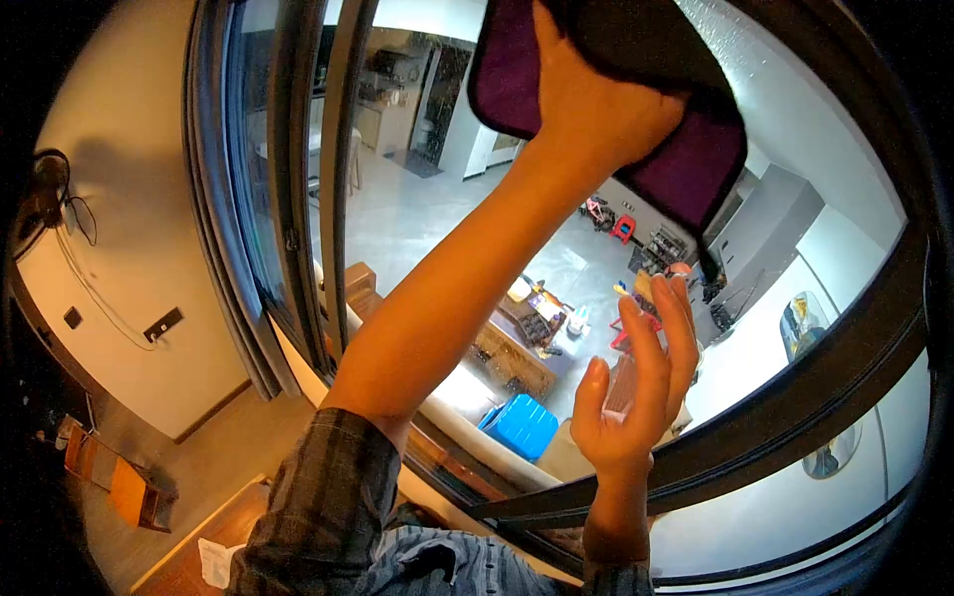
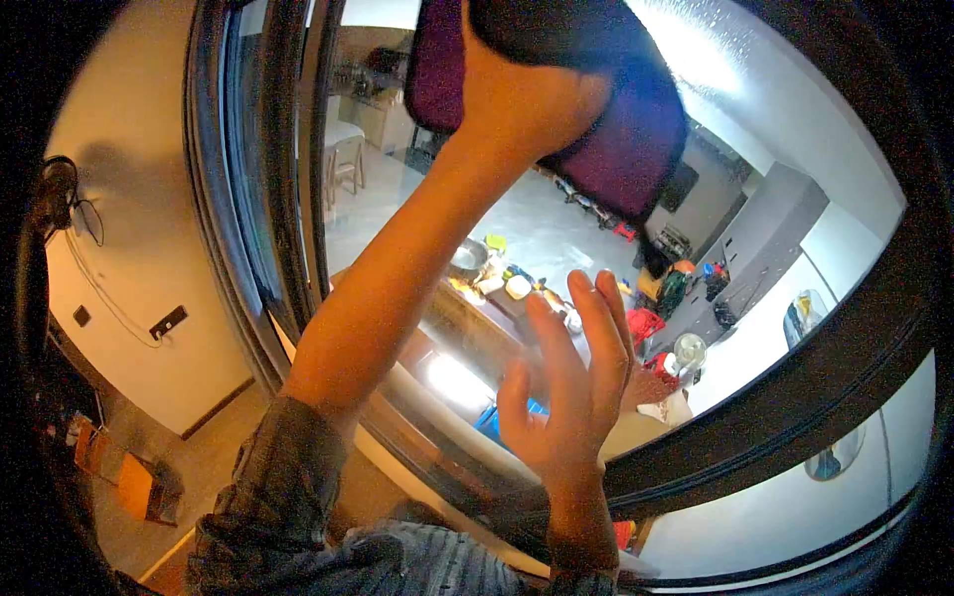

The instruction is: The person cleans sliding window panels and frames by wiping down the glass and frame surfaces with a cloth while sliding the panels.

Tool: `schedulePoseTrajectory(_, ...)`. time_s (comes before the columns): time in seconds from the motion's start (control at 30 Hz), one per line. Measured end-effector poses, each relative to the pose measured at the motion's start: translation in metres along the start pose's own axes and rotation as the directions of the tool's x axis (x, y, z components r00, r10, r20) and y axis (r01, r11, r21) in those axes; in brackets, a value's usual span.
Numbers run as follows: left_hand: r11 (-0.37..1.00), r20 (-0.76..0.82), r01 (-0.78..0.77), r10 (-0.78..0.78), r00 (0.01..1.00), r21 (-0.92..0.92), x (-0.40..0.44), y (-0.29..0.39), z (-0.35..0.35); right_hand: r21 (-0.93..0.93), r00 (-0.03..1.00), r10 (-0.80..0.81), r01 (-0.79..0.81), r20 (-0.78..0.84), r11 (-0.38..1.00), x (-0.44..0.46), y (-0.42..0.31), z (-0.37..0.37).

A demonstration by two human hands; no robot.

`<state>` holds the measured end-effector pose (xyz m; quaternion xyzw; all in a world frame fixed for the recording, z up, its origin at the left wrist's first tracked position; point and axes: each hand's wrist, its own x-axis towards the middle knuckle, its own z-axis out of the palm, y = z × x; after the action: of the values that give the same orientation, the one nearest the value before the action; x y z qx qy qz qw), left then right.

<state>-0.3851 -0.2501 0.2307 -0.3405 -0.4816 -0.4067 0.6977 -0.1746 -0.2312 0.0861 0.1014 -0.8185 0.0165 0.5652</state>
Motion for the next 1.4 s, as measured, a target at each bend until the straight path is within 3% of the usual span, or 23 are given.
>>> schedulePoseTrajectory(0.03,0.983,0.233,0.133,-0.101,0.967,-0.126,-0.01,0.0,-0.008,0.017,1.0,0.006,-0.006,0.017,1.0,-0.002,0.0,-0.001)
schedulePoseTrajectory(0.1,0.984,0.067,0.019,-0.032,0.997,0.179,-0.045,-0.007,-0.003,0.035,1.0,0.013,-0.014,0.028,0.999,-0.007,0.0,0.003)
schedulePoseTrajectory(0.13,0.993,0.057,0.121,-0.121,0.991,-0.005,-0.062,-0.006,-0.016,0.061,0.999,0.01,-0.012,0.032,0.998,-0.01,0.001,0.008)
schedulePoseTrajectory(0.17,0.976,0.22,0.203,-0.181,0.959,-0.079,-0.079,-0.008,-0.03,0.088,0.999,0.005,-0.009,0.037,0.996,-0.01,0.002,0.015)
schedulePoseTrajectory(0.2,0.966,0.217,0.24,-0.215,0.952,-0.095,-0.111,-0.009,-0.03,0.117,0.999,0.002,-0.007,0.043,0.993,-0.011,0.002,0.021)
schedulePoseTrajectory(0.4,0.871,0.557,0.491,-0.409,0.722,0.004,-0.282,-0.002,-0.096,0.291,0.964,-0.023,-0.057,0.264,0.955,-0.021,-0.013,0.068)
schedulePoseTrajectory(0.6,0.76,0.769,0.645,-0.46,0.444,0.082,-0.468,0.016,-0.174,0.414,0.86,-0.037,-0.206,0.509,0.887,-0.074,-0.034,0.122)
schedulePoseTrajectory(0.73,0.72,0.822,0.688,-0.444,0.357,0.091,-0.512,0.029,-0.21,0.365,0.708,-0.091,-0.245,0.7,0.898,-0.133,-0.052,0.142)
schedulePoseTrajectory(0.8,0.73,0.817,0.681,-0.429,0.386,0.061,-0.499,0.029,-0.21,0.388,0.658,-0.173,-0.195,0.733,0.901,-0.158,-0.055,0.146)
schedulePoseTrajectory(0.87,0.759,0.785,0.651,-0.405,0.469,0.003,-0.459,0.025,-0.197,0.384,0.715,-0.192,-0.115,0.672,0.916,-0.144,-0.061,0.135)
schedulePoseTrajectory(1.0,0.862,0.65,0.49,-0.299,0.698,-0.129,-0.32,0.017,-0.142,0.21,0.831,-0.133,0.02,0.54,0.978,-0.059,-0.055,0.104)
schedulePoseTrajectory(1.13,0.939,0.467,0.27,-0.145,0.872,-0.211,-0.156,0.021,-0.083,0.002,0.96,-0.202,0.205,0.192,0.979,0.056,-0.032,0.053)
schedulePoseTrajectory(1.23,0.96,0.36,0.154,-0.061,0.931,-0.234,-0.065,0.029,-0.047,-0.221,0.937,-0.341,0.318,-0.077,0.922,0.131,-0.004,0.025)
schedulePoseTrajectory(1.33,0.966,0.262,0.069,-0.002,0.965,-0.247,0.003,0.039,-0.016,-0.276,0.885,-0.458,0.421,-0.084,0.864,0.173,0.036,0.004)
schedulePoseTrajectory(1.4,0.966,0.222,0.045,0.014,0.975,-0.256,0.02,0.044,-0.004,-0.298,0.916,-0.387,0.343,-0.104,0.891,0.172,0.027,0.001)
